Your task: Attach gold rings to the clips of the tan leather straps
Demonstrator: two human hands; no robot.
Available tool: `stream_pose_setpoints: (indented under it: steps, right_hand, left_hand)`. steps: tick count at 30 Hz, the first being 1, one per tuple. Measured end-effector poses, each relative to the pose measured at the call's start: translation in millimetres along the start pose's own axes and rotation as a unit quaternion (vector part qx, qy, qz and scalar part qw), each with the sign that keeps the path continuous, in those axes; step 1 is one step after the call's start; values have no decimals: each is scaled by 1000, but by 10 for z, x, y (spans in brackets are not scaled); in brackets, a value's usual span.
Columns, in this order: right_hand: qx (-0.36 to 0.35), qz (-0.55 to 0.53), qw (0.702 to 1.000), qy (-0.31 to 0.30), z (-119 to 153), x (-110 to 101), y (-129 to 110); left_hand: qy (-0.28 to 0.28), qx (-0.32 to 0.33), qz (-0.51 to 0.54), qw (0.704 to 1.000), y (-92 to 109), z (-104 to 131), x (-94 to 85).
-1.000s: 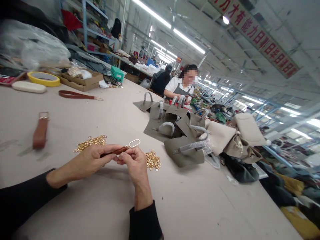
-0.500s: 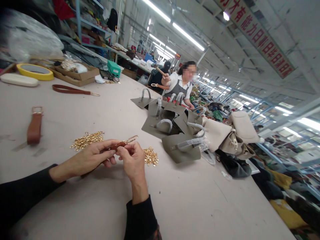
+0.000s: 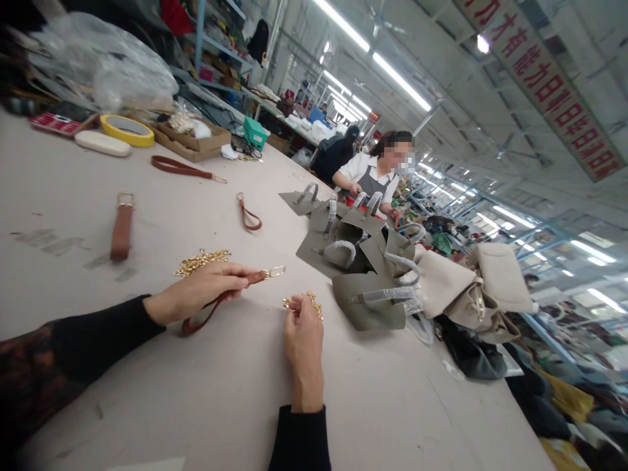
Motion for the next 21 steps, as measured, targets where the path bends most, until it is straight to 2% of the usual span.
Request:
stream_pose_setpoints:
  steps: [4,12,16,21]
  right_hand:
    - [-62,125,990,-36,-75,125,-79]
    - [-130,271,951,-68,-170,196,-134]
    - [-155,303,938,-63,-193,237,-146]
    - [-153,295,942,-43,-232,295,-144]
  left_hand:
    - [-18,-21,30,999,-65,-13,39]
    - [-15,-47,8,999,18,45,111]
    - [1,-43,-11,999,1,56,126]
    - [12,-52,-34,998,14,71,146]
Point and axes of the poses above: each hand's wrist, its own z-axis away from the middle knuckle, its own x-axis out of the palm, y = z × x, the point moved 3 cm from there along -z, towards the middle knuckle, and after that the axes turned 9 degrees about -x, right-handed, at the moved point
